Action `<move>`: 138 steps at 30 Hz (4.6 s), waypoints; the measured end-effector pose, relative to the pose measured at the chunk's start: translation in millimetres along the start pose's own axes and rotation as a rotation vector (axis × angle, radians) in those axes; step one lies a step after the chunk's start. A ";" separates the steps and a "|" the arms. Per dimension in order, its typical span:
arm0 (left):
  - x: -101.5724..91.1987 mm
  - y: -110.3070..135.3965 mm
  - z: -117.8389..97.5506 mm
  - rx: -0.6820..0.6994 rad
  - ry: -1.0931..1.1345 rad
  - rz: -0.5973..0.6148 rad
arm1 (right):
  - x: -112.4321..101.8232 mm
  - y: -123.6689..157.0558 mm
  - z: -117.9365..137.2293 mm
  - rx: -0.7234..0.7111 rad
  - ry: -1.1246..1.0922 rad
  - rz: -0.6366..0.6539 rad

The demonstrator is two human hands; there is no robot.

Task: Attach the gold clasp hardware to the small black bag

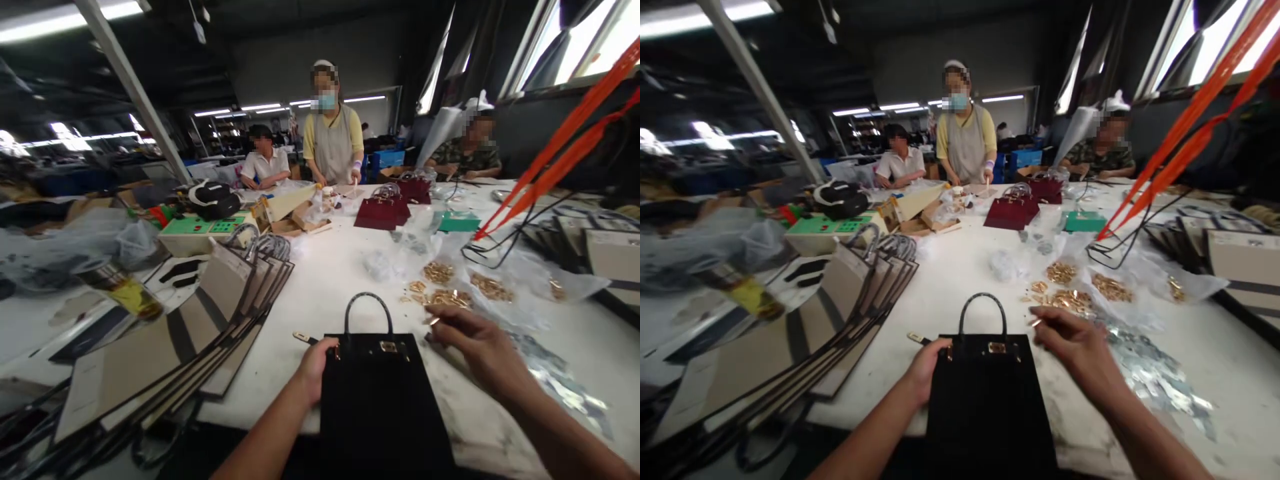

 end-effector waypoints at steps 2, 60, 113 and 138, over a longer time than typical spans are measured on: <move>-1.2 0.8 1.7 0.002 0.017 0.004 | 55.5 30.2 -10.3 0.206 -0.280 0.306; -2.8 0.2 1.4 -0.008 0.097 0.027 | 64.9 -6.5 -55.3 -0.192 0.400 0.602; -0.6 -5.2 -0.4 -0.009 0.053 -0.053 | 87.6 -36.4 -58.1 -0.398 0.789 0.877; 3.4 -4.5 -3.1 -0.041 0.022 -0.060 | 88.0 -50.6 -57.9 -0.376 0.754 0.928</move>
Point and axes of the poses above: each hand's wrist, its own y-axis away from the middle knuckle, its own x-axis out of the palm, z = x × y, the point moved 1 cm from there along -y, towards the middle knuckle, and after that the axes turned 13 degrees about -y, right-handed, at the moved point
